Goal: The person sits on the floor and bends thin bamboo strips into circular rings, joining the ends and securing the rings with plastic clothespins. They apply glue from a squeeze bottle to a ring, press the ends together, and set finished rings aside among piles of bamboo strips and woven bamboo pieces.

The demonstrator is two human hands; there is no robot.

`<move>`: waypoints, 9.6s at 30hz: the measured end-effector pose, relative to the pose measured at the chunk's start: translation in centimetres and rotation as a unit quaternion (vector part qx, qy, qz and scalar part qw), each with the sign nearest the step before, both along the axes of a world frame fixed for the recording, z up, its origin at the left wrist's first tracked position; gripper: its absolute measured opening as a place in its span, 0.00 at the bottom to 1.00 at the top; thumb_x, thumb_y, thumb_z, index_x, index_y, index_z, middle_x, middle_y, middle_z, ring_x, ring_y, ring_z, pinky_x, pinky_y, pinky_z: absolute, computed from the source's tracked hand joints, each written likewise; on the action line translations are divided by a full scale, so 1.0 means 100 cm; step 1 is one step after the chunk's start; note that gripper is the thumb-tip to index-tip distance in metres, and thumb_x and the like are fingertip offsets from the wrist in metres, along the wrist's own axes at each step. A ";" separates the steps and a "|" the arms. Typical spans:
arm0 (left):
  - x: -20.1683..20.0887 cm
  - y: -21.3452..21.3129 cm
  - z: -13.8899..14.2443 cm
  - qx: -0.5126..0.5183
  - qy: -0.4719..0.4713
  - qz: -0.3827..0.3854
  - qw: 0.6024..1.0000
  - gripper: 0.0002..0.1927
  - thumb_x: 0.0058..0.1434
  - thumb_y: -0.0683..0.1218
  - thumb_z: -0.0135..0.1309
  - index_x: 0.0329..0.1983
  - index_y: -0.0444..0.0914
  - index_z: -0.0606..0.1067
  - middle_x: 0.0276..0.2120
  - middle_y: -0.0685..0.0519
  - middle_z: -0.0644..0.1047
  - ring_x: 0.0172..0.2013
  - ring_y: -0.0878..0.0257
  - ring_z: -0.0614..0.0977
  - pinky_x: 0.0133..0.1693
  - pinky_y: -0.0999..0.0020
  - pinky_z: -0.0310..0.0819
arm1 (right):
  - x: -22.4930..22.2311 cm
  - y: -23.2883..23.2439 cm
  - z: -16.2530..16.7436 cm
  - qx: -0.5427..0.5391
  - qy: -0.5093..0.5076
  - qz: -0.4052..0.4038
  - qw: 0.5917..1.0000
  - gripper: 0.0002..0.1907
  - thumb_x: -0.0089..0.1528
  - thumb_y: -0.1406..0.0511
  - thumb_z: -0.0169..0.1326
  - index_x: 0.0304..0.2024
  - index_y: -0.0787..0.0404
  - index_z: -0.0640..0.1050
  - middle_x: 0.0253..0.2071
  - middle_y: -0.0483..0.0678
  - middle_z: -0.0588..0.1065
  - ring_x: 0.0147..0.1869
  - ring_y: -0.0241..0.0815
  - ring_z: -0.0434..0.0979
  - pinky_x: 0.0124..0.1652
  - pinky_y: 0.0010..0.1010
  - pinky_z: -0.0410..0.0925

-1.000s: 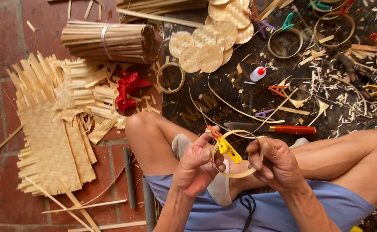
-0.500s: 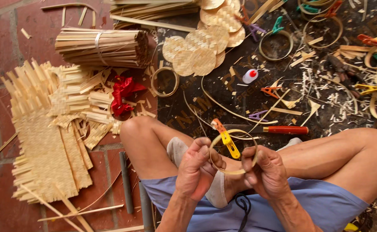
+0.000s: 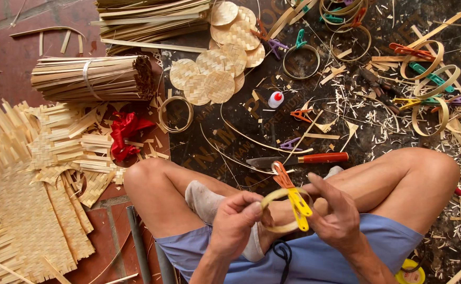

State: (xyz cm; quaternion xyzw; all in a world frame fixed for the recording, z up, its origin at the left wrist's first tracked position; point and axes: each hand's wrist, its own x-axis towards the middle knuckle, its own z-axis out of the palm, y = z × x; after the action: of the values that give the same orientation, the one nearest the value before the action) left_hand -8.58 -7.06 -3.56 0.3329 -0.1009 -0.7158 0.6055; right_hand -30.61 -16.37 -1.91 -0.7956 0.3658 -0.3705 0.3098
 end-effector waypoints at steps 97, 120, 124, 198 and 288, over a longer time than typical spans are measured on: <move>0.013 -0.035 -0.030 0.016 -0.148 0.013 0.989 0.10 0.70 0.43 0.55 0.46 0.30 0.80 0.38 0.48 0.82 0.35 0.68 0.79 0.39 0.74 0.74 | 0.034 -0.046 -0.025 -0.028 0.047 0.202 0.978 0.15 0.53 0.73 0.58 0.44 0.68 0.79 0.43 0.56 0.79 0.43 0.50 0.82 0.41 0.35 0.77; 0.036 0.009 0.005 -0.014 -0.208 0.020 0.978 0.07 0.70 0.42 0.54 0.42 0.31 0.78 0.32 0.54 0.78 0.32 0.68 0.75 0.35 0.74 0.70 | -0.002 -0.100 0.010 0.549 -0.106 0.124 0.820 0.15 0.60 0.68 0.55 0.44 0.71 0.85 0.24 0.52 0.81 0.18 0.31 0.70 0.17 0.23 0.63; 0.058 0.019 -0.001 -0.055 -0.106 0.065 0.991 0.08 0.70 0.42 0.54 0.42 0.30 0.77 0.36 0.52 0.78 0.34 0.67 0.77 0.37 0.73 0.72 | 0.002 -0.142 -0.030 0.218 0.104 0.016 0.970 0.20 0.63 0.63 0.57 0.56 0.65 0.80 0.40 0.53 0.80 0.31 0.37 0.76 0.30 0.30 0.69; 0.056 0.089 -0.003 0.032 -0.188 0.236 0.953 0.08 0.67 0.37 0.59 0.48 0.30 0.78 0.37 0.40 0.82 0.36 0.57 0.84 0.40 0.63 0.80 | 0.062 0.006 -0.031 0.561 -0.229 0.273 0.747 0.08 0.62 0.68 0.59 0.38 0.70 0.81 0.35 0.48 0.74 0.42 0.43 0.69 0.44 0.34 0.63; -0.009 0.079 0.055 0.074 -0.375 0.035 0.923 0.06 0.60 0.39 0.66 0.36 0.34 0.79 0.29 0.56 0.80 0.31 0.72 0.78 0.35 0.76 0.73 | 0.029 0.108 -0.012 0.449 -0.251 0.021 0.857 0.11 0.60 0.78 0.60 0.42 0.67 0.73 0.42 0.54 0.79 0.46 0.39 0.80 0.47 0.29 0.75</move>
State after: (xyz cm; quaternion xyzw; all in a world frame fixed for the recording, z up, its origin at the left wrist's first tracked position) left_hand -9.44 0.89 1.89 0.6243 -0.2553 -0.5228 0.5214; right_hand -27.75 -5.57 -3.11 -0.4575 0.3855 -0.3466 0.7225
